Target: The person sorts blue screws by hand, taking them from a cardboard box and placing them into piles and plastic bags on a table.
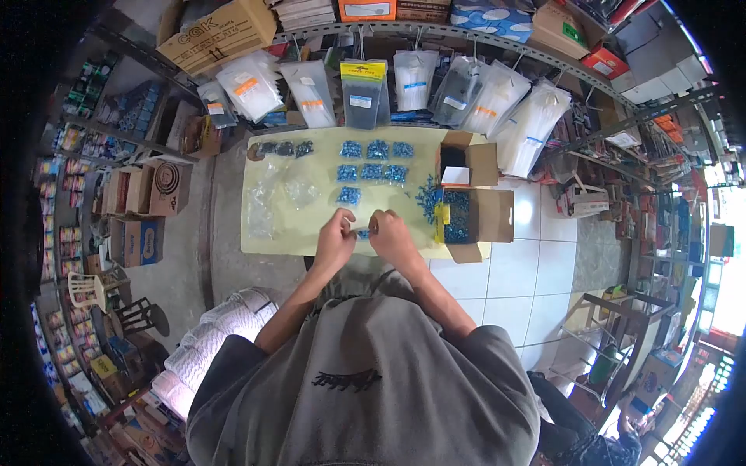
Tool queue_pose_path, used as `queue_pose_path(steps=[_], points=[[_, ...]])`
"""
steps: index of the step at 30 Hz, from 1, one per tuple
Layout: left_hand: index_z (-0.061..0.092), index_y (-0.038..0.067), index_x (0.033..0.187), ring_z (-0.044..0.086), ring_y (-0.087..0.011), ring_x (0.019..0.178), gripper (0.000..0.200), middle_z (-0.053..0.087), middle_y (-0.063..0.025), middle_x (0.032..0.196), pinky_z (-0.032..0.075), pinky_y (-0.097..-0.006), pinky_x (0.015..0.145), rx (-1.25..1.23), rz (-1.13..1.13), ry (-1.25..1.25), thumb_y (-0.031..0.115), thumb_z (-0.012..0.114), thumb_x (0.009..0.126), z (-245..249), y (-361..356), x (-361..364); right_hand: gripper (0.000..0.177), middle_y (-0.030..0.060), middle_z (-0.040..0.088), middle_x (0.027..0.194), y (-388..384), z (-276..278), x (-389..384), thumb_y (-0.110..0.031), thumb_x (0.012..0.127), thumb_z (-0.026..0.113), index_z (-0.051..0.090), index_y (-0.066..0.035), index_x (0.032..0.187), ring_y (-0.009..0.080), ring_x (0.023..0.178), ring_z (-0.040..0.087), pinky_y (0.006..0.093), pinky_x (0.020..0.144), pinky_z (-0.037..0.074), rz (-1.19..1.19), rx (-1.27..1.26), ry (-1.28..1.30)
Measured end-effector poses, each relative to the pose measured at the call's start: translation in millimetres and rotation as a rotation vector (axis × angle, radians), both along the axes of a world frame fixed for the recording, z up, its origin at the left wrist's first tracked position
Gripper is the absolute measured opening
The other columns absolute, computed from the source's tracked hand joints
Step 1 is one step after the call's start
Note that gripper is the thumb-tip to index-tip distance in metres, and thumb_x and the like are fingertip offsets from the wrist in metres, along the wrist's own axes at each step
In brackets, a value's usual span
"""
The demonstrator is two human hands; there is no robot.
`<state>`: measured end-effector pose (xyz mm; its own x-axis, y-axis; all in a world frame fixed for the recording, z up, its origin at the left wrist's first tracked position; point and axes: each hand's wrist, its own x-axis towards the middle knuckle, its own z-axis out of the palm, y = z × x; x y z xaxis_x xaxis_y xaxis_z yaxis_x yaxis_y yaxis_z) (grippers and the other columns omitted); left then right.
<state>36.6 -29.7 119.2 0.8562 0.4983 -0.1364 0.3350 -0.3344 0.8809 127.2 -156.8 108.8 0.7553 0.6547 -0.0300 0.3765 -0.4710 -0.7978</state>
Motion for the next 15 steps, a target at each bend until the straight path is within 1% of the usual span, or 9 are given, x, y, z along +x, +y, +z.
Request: queue_pose_path(steps=[2, 4, 5, 7, 8, 9, 12, 13, 15], points=[[0.051, 0.004, 0.093, 0.048, -0.0161, 0.057, 0.025, 0.044, -0.0049, 0.063, 0.042, -0.0298, 0.055, 0.06, -0.038, -0.008, -0.009, 0.056, 0.072, -10, -1, -2, 0.012, 0.0168, 0.06, 0.073, -1, 8, -1, 0.001, 0.068, 0.061, 0.059, 0.001, 0.079, 0.0312, 0.066, 0.061, 0.0368, 0.059, 0.046, 0.015, 0.011, 0.005], [0.051, 0.004, 0.093, 0.052, -0.0181, 0.06, 0.026, 0.047, -0.007, 0.069, 0.044, -0.0312, 0.056, 0.053, -0.045, -0.003, -0.009, 0.057, 0.071, 14, -6, -9, 0.011, 0.0166, 0.06, 0.072, -7, 18, -8, 0.002, 0.068, 0.06, 0.059, 0.001, 0.079, 0.0313, 0.066, 0.061, 0.0365, 0.058, 0.046, 0.023, 0.004, 0.033], [0.051, 0.005, 0.095, 0.054, -0.0279, 0.068, 0.028, 0.051, -0.0113, 0.076, 0.045, -0.0378, 0.061, -0.039, -0.03, 0.035, -0.006, 0.058, 0.07, 28, -4, -8, 0.011, 0.0163, 0.061, 0.07, -8, 24, -9, 0.002, 0.067, 0.06, 0.059, 0.001, 0.078, 0.0307, 0.065, 0.061, 0.0363, 0.058, 0.046, 0.013, 0.032, 0.136], [0.052, 0.005, 0.094, 0.054, -0.0279, 0.068, 0.027, 0.051, -0.0114, 0.075, 0.045, -0.0377, 0.061, -0.016, -0.056, 0.044, -0.006, 0.058, 0.07, 4, -1, -7, 0.01, 0.016, 0.061, 0.068, -7, 14, -2, 0.003, 0.067, 0.059, 0.059, 0.001, 0.077, 0.0301, 0.063, 0.062, 0.036, 0.057, 0.047, 0.005, 0.069, 0.22], [0.052, 0.004, 0.093, 0.054, -0.0278, 0.068, 0.026, 0.052, -0.0115, 0.074, 0.045, -0.0377, 0.061, 0.004, -0.076, 0.064, -0.005, 0.059, 0.069, -13, -1, -9, 0.009, 0.0153, 0.061, 0.066, -8, -12, -4, 0.003, 0.067, 0.06, 0.059, 0.001, 0.076, 0.0278, 0.061, 0.062, 0.0352, 0.057, 0.046, 0.012, 0.041, 0.145], [0.054, 0.003, 0.089, 0.056, -0.0227, 0.066, 0.02, 0.054, -0.0101, 0.075, 0.046, -0.0326, 0.059, 0.113, -0.144, 0.081, -0.006, 0.059, 0.072, -17, -1, -8, 0.008, 0.0145, 0.06, 0.064, -5, -13, -5, 0.003, 0.068, 0.061, 0.059, 0.001, 0.075, 0.0255, 0.059, 0.061, 0.0345, 0.056, 0.046, 0.019, 0.015, 0.071], [0.055, 0.002, 0.084, 0.056, -0.0236, 0.065, 0.014, 0.053, -0.0113, 0.072, 0.045, -0.0345, 0.061, 0.157, -0.116, 0.06, -0.004, 0.059, 0.073, -16, -1, -12, 0.007, 0.0135, 0.059, 0.063, -12, -4, -8, 0.002, 0.069, 0.061, 0.058, 0.002, 0.075, 0.0219, 0.057, 0.06, 0.0337, 0.054, 0.045, 0.054, 0.085, 0.184], [0.055, 0.002, 0.081, 0.054, -0.0235, 0.063, 0.01, 0.052, -0.0122, 0.067, 0.045, -0.0341, 0.06, 0.03, -0.09, 0.118, -0.003, 0.059, 0.073, -1, 1, -11, 0.007, 0.0135, 0.059, 0.063, -13, -1, -11, 0.002, 0.069, 0.061, 0.058, 0.002, 0.075, 0.0219, 0.057, 0.06, 0.0337, 0.054, 0.045, 0.048, 0.08, 0.196], [0.055, 0.002, 0.081, 0.053, -0.0225, 0.061, 0.01, 0.051, -0.0113, 0.065, 0.044, -0.0332, 0.059, 0.044, -0.121, 0.136, -0.003, 0.059, 0.074, -6, -1, -12, 0.009, 0.0135, 0.059, 0.062, -11, 5, -5, 0.001, 0.071, 0.061, 0.057, 0.002, 0.079, 0.0217, 0.058, 0.061, 0.0337, 0.054, 0.045, -0.017, 0.049, 0.261]])
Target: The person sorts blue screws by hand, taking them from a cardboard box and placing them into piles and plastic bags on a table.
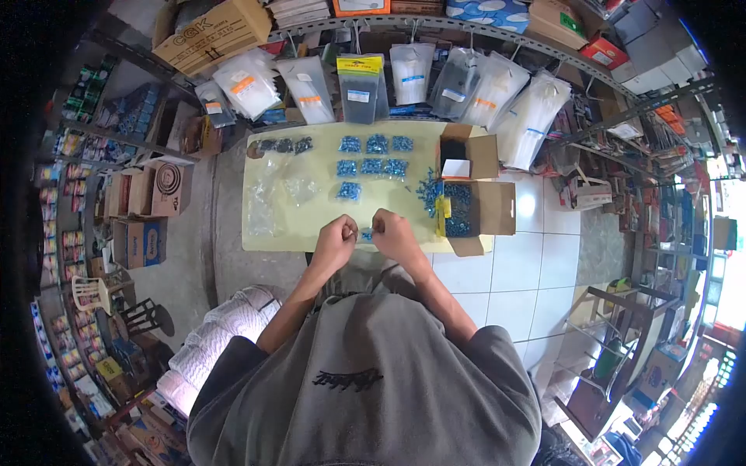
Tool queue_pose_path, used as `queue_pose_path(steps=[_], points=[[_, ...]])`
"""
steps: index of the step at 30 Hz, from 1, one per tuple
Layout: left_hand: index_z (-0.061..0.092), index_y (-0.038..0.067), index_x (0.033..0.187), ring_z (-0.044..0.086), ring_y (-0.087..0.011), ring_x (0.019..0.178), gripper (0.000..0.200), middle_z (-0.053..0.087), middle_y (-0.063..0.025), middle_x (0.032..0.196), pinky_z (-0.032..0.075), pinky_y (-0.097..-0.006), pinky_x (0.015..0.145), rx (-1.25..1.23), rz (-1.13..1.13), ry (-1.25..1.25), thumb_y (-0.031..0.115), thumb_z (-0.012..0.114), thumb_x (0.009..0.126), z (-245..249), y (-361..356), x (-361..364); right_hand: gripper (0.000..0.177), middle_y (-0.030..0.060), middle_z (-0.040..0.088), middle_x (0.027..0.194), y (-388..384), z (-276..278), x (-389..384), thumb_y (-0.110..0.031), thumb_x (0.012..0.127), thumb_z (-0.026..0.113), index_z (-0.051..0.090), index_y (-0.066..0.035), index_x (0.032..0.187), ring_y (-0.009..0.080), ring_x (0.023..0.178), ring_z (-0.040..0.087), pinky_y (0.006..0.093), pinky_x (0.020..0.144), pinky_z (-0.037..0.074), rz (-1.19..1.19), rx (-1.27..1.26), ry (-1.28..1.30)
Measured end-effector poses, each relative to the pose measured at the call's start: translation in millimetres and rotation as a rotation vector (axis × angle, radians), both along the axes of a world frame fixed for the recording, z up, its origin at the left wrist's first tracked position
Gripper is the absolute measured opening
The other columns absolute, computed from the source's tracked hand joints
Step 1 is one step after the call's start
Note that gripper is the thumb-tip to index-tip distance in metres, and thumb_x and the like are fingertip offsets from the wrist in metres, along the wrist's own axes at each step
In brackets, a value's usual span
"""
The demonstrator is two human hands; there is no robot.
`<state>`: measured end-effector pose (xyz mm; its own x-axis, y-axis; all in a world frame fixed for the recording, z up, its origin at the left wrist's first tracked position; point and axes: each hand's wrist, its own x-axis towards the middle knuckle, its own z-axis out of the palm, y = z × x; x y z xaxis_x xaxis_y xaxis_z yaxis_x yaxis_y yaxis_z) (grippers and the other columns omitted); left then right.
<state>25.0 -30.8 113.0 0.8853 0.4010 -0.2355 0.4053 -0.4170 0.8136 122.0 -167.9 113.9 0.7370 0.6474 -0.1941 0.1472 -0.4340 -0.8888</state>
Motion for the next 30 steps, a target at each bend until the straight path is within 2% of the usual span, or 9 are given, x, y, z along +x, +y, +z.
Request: queue_pose_path(steps=[3, 9, 10, 15, 20, 23, 25, 27, 30], points=[[0.055, 0.002, 0.079, 0.05, -0.019, 0.057, 0.009, 0.051, -0.0087, 0.062, 0.042, -0.0302, 0.056, 0.153, -0.026, -0.137, -0.003, 0.06, 0.073, -9, 0, 3, 0.013, 0.0135, 0.059, 0.062, -1, -4, -1, 0.0, 0.072, 0.061, 0.056, 0.002, 0.084, 0.0226, 0.058, 0.061, 0.0332, 0.054, 0.044, 0.038, -0.024, -0.044], [0.054, 0.002, 0.078, 0.06, -0.0324, 0.064, 0.007, 0.057, -0.0162, 0.068, 0.044, -0.0381, 0.056, -0.013, 0.039, -0.025, -0.002, 0.056, 0.074, -1, 6, 8, 0.018, 0.0205, 0.065, 0.072, -1, 5, 11, -0.007, 0.072, 0.062, 0.061, 0.0, 0.089, 0.0372, 0.075, 0.064, 0.0423, 0.071, 0.05, 0.075, -0.121, 0.006], [0.055, 0.003, 0.079, 0.055, -0.0238, 0.058, 0.006, 0.055, -0.0118, 0.063, 0.044, -0.0336, 0.057, 0.034, 0.016, 0.044, -0.001, 0.057, 0.075, -6, 7, 9, 0.018, 0.0205, 0.065, 0.072, 2, 2, 14, -0.007, 0.072, 0.062, 0.061, 0.0, 0.089, 0.0372, 0.075, 0.064, 0.0423, 0.071, 0.05, 0.077, -0.116, 0.001], [0.054, 0.003, 0.08, 0.054, -0.025, 0.057, 0.007, 0.054, -0.0124, 0.061, 0.042, -0.035, 0.055, 0.035, 0.053, 0.041, 0.001, 0.059, 0.075, 8, 12, 20, 0.016, 0.0201, 0.067, 0.079, 10, 27, 24, -0.012, 0.073, 0.064, 0.066, -0.004, 0.087, 0.036, 0.08, 0.066, 0.0422, 0.073, 0.05, 0.143, -0.23, 0.023], [0.051, 0.005, 0.091, 0.058, -0.0359, 0.057, 0.012, 0.056, -0.0152, 0.057, 0.041, -0.0421, 0.053, -0.071, 0.133, 0.013, 0.008, 0.055, 0.079, 25, 16, 27, 0.022, 0.0189, 0.067, 0.079, 13, 51, 32, -0.012, 0.075, 0.063, 0.063, -0.006, 0.097, 0.0368, 0.079, 0.065, 0.0426, 0.072, 0.051, 0.131, -0.167, 0.063], [0.048, 0.006, 0.092, 0.054, -0.0279, 0.054, 0.015, 0.055, -0.0132, 0.058, 0.039, -0.0385, 0.052, 0.034, 0.14, 0.06, 0.011, 0.057, 0.081, -16, 11, 21, 0.022, 0.0145, 0.064, 0.064, 14, 6, 18, -0.012, 0.076, 0.064, 0.061, -0.007, 0.097, 0.0323, 0.06, 0.063, 0.0382, 0.061, 0.049, 0.136, -0.243, -0.313], [0.047, 0.006, 0.091, 0.051, -0.0207, 0.053, 0.017, 0.055, -0.0119, 0.06, 0.037, -0.035, 0.053, 0.14, 0.117, 0.099, 0.014, 0.058, 0.082, -1, 15, 26, 0.021, 0.015, 0.064, 0.066, 19, 25, 16, -0.011, 0.076, 0.064, 0.06, -0.007, 0.096, 0.034, 0.063, 0.063, 0.0389, 0.06, 0.048, 0.117, -0.167, -0.207], [0.047, 0.006, 0.09, 0.056, -0.0245, 0.059, 0.018, 0.057, -0.014, 0.062, 0.041, -0.0373, 0.056, -0.102, 0.114, 0.075, 0.014, 0.059, 0.081, 36, 13, 11, 0.021, 0.018, 0.066, 0.073, 9, 39, 12, -0.014, 0.075, 0.062, 0.061, -0.007, 0.094, 0.037, 0.073, 0.065, 0.0429, 0.068, 0.05, 0.12, -0.153, -0.041], [0.051, 0.006, 0.092, 0.061, -0.0274, 0.065, 0.018, 0.061, -0.0161, 0.066, 0.044, -0.0391, 0.061, -0.107, 0.055, 0.184, 0.014, 0.06, 0.079, 3, 18, 9, 0.023, 0.0181, 0.066, 0.074, 4, 11, 16, -0.016, 0.073, 0.065, 0.062, -0.005, 0.093, 0.0355, 0.074, 0.065, 0.0424, 0.07, 0.05, 0.13, -0.172, -0.007]])
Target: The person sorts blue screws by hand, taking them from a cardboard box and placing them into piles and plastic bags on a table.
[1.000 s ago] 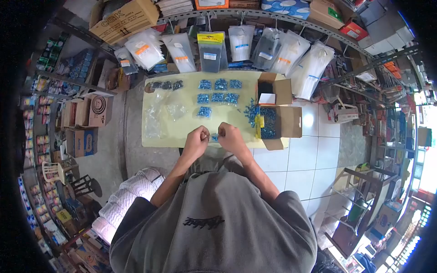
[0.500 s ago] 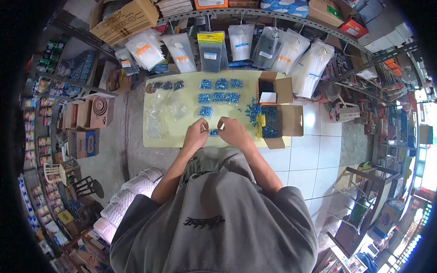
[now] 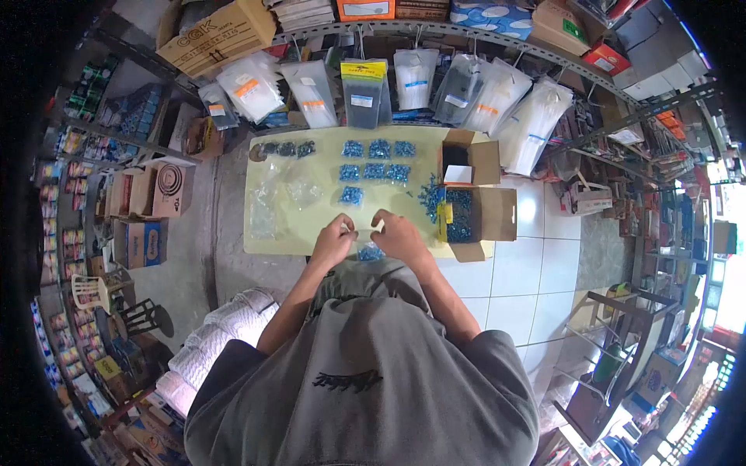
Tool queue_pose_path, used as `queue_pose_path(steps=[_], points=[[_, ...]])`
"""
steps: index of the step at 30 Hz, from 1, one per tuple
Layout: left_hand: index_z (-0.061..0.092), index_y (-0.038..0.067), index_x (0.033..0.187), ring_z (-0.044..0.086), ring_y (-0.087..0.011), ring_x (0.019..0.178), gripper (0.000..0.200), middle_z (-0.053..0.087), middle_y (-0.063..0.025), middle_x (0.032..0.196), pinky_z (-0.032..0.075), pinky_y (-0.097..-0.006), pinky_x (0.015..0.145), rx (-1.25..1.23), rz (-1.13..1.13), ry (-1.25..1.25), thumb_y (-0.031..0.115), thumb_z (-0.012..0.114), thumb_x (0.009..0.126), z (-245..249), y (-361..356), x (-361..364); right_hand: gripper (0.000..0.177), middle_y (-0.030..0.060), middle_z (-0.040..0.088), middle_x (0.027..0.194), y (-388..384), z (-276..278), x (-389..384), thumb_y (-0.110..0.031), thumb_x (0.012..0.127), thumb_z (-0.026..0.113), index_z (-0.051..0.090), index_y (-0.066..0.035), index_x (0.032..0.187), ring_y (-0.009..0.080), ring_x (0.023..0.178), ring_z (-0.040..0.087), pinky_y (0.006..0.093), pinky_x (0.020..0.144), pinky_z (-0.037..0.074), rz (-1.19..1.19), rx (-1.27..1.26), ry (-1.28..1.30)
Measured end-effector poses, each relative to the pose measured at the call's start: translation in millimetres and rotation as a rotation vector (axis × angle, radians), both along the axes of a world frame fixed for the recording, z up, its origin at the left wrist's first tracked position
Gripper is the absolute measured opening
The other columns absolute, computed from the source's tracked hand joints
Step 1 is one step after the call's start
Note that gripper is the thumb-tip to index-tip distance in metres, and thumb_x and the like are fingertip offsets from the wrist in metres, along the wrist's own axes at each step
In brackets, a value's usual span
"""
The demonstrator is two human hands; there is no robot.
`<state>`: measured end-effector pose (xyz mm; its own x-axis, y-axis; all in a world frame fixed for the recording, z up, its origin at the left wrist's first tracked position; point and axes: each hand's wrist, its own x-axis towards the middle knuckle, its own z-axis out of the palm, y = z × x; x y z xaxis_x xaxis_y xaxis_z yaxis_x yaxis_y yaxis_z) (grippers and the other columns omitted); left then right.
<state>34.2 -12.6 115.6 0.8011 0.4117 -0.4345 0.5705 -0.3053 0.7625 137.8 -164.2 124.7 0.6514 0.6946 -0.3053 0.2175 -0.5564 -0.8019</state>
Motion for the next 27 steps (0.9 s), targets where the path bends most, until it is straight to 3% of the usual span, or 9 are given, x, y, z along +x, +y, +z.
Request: queue_pose_path(steps=[3, 7, 9, 12, 17, 19, 21, 25, 27], points=[[0.053, 0.007, 0.094, 0.062, -0.0299, 0.067, 0.018, 0.064, -0.0153, 0.072, 0.046, -0.0386, 0.064, 0.038, -0.068, 0.11, 0.016, 0.061, 0.08, -30, 4, 1, 0.025, 0.0183, 0.066, 0.074, 1, -29, 6, -0.016, 0.072, 0.065, 0.062, -0.006, 0.094, 0.0356, 0.075, 0.065, 0.0418, 0.071, 0.05, 0.114, -0.143, 0.034], [0.054, 0.008, 0.101, 0.062, -0.0286, 0.064, 0.022, 0.064, -0.0137, 0.071, 0.047, -0.038, 0.062, 0.046, -0.094, 0.038, 0.018, 0.062, 0.083, -25, 9, 14, 0.021, 0.0176, 0.063, 0.066, 7, -21, 14, -0.013, 0.076, 0.063, 0.061, -0.007, 0.096, 0.0345, 0.065, 0.065, 0.0411, 0.063, 0.05, -0.015, 0.016, -0.196], [0.053, 0.01, 0.109, 0.06, -0.025, 0.059, 0.024, 0.061, -0.0128, 0.068, 0.046, -0.0357, 0.057, 0.029, -0.114, -0.218, 0.012, 0.059, 0.086, -23, 9, 20, 0.023, 0.0185, 0.063, 0.069, 9, -25, 16, -0.011, 0.076, 0.062, 0.061, -0.009, 0.1, 0.0354, 0.068, 0.064, 0.0416, 0.063, 0.05, -0.031, 0.041, -0.189], [0.056, 0.005, 0.112, 0.059, -0.0202, 0.056, 0.025, 0.06, -0.0124, 0.068, 0.046, -0.0342, 0.056, 0.031, -0.193, -0.27, 0.006, 0.056, 0.087, -63, 8, 12, 0.024, 0.0183, 0.065, 0.076, 1, -62, 9, -0.011, 0.078, 0.059, 0.062, -0.009, 0.102, 0.035, 0.072, 0.065, 0.0415, 0.065, 0.051, -0.031, 0.077, -0.24], [0.063, -0.001, 0.107, 0.065, -0.0182, 0.074, 0.027, 0.067, -0.0167, 0.084, 0.052, -0.0292, 0.071, -0.08, -0.374, -0.212, 0.012, 0.065, 0.083, -126, 5, -21, 0.021, 0.022, 0.064, 0.086, -22, -157, -3, -0.018, 0.083, 0.053, 0.066, -0.006, 0.095, 0.041, 0.082, 0.06, 0.0467, 0.073, 0.048, 0.347, -0.025, -0.066], [0.064, -0.001, 0.107, 0.066, -0.018, 0.081, 0.032, 0.068, -0.0149, 0.093, 0.052, -0.0284, 0.074, -0.169, -0.353, -0.138, 0.013, 0.071, 0.079, -134, 7, -29, 0.025, 0.02, 0.066, 0.082, -26, -150, -4, -0.018, 0.081, 0.058, 0.066, -0.005, 0.1, 0.0367, 0.076, 0.063, 0.0422, 0.071, 0.05, 0.386, 0.014, -0.044], [0.065, 0.0, 0.106, 0.066, -0.0175, 0.084, 0.034, 0.068, -0.0126, 0.099, 0.052, -0.0281, 0.076, -0.307, -0.265, -0.129, 0.01, 0.074, 0.075, -138, 8, -36, 0.023, 0.0143, 0.068, 0.085, -32, -146, -6, -0.013, 0.075, 0.066, 0.069, -0.003, 0.096, 0.0219, 0.075, 0.066, 0.0335, 0.069, 0.051, 0.236, 0.092, 0.239], [0.064, -0.002, 0.106, 0.065, -0.0166, 0.08, 0.039, 0.067, -0.0115, 0.093, 0.052, -0.028, 0.074, -0.333, -0.189, -0.168, 0.007, 0.077, 0.07, -140, 8, -35, 0.028, 0.0108, 0.066, 0.085, -32, -140, -1, -0.01, 0.072, 0.07, 0.068, -0.002, 0.099, 0.0152, 0.076, 0.063, 0.0292, 0.068, 0.05, 0.256, 0.198, 0.386], [0.065, -0.001, 0.103, 0.063, -0.018, 0.079, 0.033, 0.066, -0.0107, 0.09, 0.052, -0.0285, 0.074, -0.176, -0.242, -0.282, 0.006, 0.075, 0.072, -137, 8, -32, 0.027, 0.0113, 0.065, 0.083, -29, -134, 0, -0.011, 0.074, 0.07, 0.067, -0.003, 0.099, 0.0179, 0.075, 0.063, 0.0305, 0.07, 0.05, 0.263, 0.138, 0.175]])
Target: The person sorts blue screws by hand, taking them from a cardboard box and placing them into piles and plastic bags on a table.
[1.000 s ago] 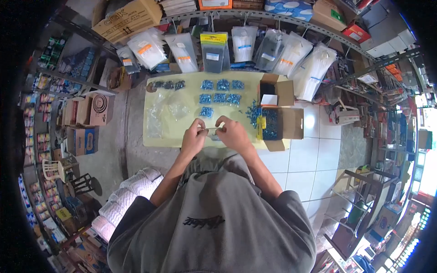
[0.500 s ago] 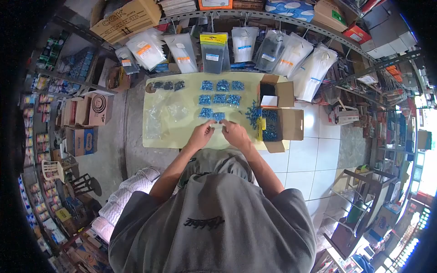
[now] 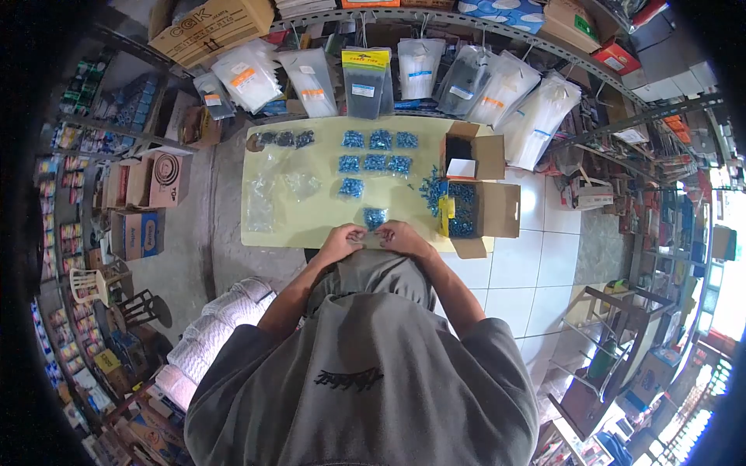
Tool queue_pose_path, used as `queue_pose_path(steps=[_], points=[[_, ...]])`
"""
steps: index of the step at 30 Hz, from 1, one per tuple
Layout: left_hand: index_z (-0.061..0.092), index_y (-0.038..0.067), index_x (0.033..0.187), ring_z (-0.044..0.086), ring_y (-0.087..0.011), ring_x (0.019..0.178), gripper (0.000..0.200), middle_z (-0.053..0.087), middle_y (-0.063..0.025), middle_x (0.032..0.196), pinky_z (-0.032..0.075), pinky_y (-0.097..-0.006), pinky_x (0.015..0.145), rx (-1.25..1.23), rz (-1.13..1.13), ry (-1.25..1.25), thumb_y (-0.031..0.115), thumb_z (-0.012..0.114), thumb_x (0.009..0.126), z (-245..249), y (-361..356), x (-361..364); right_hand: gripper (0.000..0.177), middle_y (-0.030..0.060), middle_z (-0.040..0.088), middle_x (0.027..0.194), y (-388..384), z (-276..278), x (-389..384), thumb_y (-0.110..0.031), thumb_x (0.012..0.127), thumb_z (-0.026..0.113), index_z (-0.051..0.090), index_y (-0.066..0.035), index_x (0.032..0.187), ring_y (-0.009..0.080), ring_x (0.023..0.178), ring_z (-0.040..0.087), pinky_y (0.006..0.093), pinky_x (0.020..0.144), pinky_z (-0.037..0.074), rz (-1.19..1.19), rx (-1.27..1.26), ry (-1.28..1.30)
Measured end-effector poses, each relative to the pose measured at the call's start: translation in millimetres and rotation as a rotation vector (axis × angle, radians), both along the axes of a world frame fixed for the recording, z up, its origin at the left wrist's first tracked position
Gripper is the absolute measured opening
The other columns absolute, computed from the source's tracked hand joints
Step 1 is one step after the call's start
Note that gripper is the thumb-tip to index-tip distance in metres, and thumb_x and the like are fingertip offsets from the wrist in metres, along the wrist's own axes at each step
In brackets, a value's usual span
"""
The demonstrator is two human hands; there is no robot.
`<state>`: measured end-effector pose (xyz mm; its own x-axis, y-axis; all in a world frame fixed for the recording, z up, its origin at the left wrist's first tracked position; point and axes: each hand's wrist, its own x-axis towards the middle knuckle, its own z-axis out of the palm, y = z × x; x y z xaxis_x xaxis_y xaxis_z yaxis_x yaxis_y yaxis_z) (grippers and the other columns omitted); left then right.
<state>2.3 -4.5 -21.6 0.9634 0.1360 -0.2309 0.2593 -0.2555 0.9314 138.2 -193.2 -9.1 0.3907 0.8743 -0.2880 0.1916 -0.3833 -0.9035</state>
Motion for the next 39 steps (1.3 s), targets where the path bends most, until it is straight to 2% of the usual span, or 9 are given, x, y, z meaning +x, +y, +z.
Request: queue_pose_path(steps=[4, 6, 9, 13, 22, 24, 33, 36, 39], points=[[0.065, 0.0, 0.098, 0.063, -0.0206, 0.084, 0.026, 0.063, -0.0107, 0.093, 0.051, -0.0296, 0.074, 0.13, -0.009, -0.051, 0.007, 0.072, 0.074, 17, -1, 11, 0.022, 0.0116, 0.065, 0.083, 10, 7, 0, -0.009, 0.077, 0.07, 0.066, -0.002, 0.097, 0.0196, 0.074, 0.063, 0.0313, 0.071, 0.051, -0.038, 0.123, -0.208], [0.063, 0.0, 0.097, 0.062, -0.0243, 0.09, 0.023, 0.061, -0.0117, 0.102, 0.051, -0.031, 0.074, 0.104, 0.114, -0.103, 0.009, 0.071, 0.077, 25, -4, 17, 0.015, 0.0129, 0.065, 0.085, 12, 17, 0, -0.006, 0.08, 0.067, 0.065, -0.001, 0.094, 0.0227, 0.075, 0.064, 0.0335, 0.069, 0.051, -0.22, 0.322, -0.246], [0.062, 0.0, 0.099, 0.061, -0.0254, 0.096, 0.026, 0.059, -0.0121, 0.111, 0.051, -0.0323, 0.077, 0.318, 0.114, -0.318, 0.012, 0.072, 0.078, 29, -4, 27, 0.015, 0.0134, 0.065, 0.085, 13, 21, -1, -0.006, 0.083, 0.065, 0.062, 0.0, 0.097, 0.0244, 0.077, 0.064, 0.034, 0.068, 0.051, -0.3, 0.211, -0.105], [0.062, -0.001, 0.102, 0.061, -0.0276, 0.097, 0.029, 0.058, -0.0145, 0.116, 0.05, -0.0334, 0.079, 0.095, 0.083, -0.166, 0.011, 0.072, 0.078, 27, -5, 29, 0.016, 0.0146, 0.066, 0.086, 14, 12, -1, -0.007, 0.085, 0.063, 0.06, 0.0, 0.099, 0.0258, 0.078, 0.065, 0.0342, 0.067, 0.051, -0.314, 0.189, -0.084], [0.062, -0.003, 0.096, 0.064, -0.0313, 0.082, 0.027, 0.065, -0.0192, 0.088, 0.049, -0.0382, 0.072, 0.136, 0.13, 0.052, 0.021, 0.066, 0.084, 14, -6, 31, 0.015, 0.0187, 0.066, 0.081, 20, -15, 0, -0.011, 0.089, 0.059, 0.058, 0.003, 0.094, 0.0276, 0.074, 0.066, 0.0355, 0.064, 0.049, -0.317, 0.115, -0.058], [0.062, -0.004, 0.096, 0.062, -0.0293, 0.07, 0.028, 0.064, -0.0193, 0.08, 0.046, -0.0362, 0.064, 0.216, 0.107, 0.012, 0.022, 0.064, 0.086, 13, -7, 34, 0.016, 0.0187, 0.066, 0.079, 22, -27, 1, -0.012, 0.088, 0.06, 0.058, 0.003, 0.094, 0.0277, 0.071, 0.066, 0.0366, 0.063, 0.05, -0.365, 0.072, -0.052], [0.061, -0.002, 0.082, 0.063, -0.0329, 0.069, 0.025, 0.064, -0.0184, 0.074, 0.048, -0.0376, 0.063, 0.322, 0.224, 0.042, 0.022, 0.068, 0.08, -11, -15, 41, 0.015, 0.0187, 0.066, 0.075, 33, -32, 7, -0.012, 0.081, 0.066, 0.062, 0.002, 0.083, 0.0282, 0.07, 0.065, 0.0349, 0.062, 0.05, -0.401, -0.082, -0.131], [0.06, -0.002, 0.079, 0.064, -0.0323, 0.069, 0.028, 0.064, -0.0171, 0.073, 0.049, -0.0374, 0.063, 0.347, 0.278, 0.066, 0.024, 0.071, 0.077, -15, -17, 43, 0.016, 0.0178, 0.063, 0.077, 32, -42, 8, -0.011, 0.079, 0.068, 0.059, 0.001, 0.086, 0.0282, 0.073, 0.063, 0.0363, 0.064, 0.049, -0.361, -0.115, -0.3], [0.06, -0.001, 0.078, 0.065, -0.0279, 0.065, 0.03, 0.065, -0.0146, 0.071, 0.049, -0.0365, 0.061, 0.348, 0.345, 0.078, 0.026, 0.072, 0.077, -26, -20, 44, 0.021, 0.0165, 0.059, 0.081, 34, -45, 6, -0.008, 0.076, 0.07, 0.056, -0.001, 0.091, 0.0293, 0.076, 0.06, 0.0388, 0.066, 0.048, -0.497, -0.072, -0.202]])
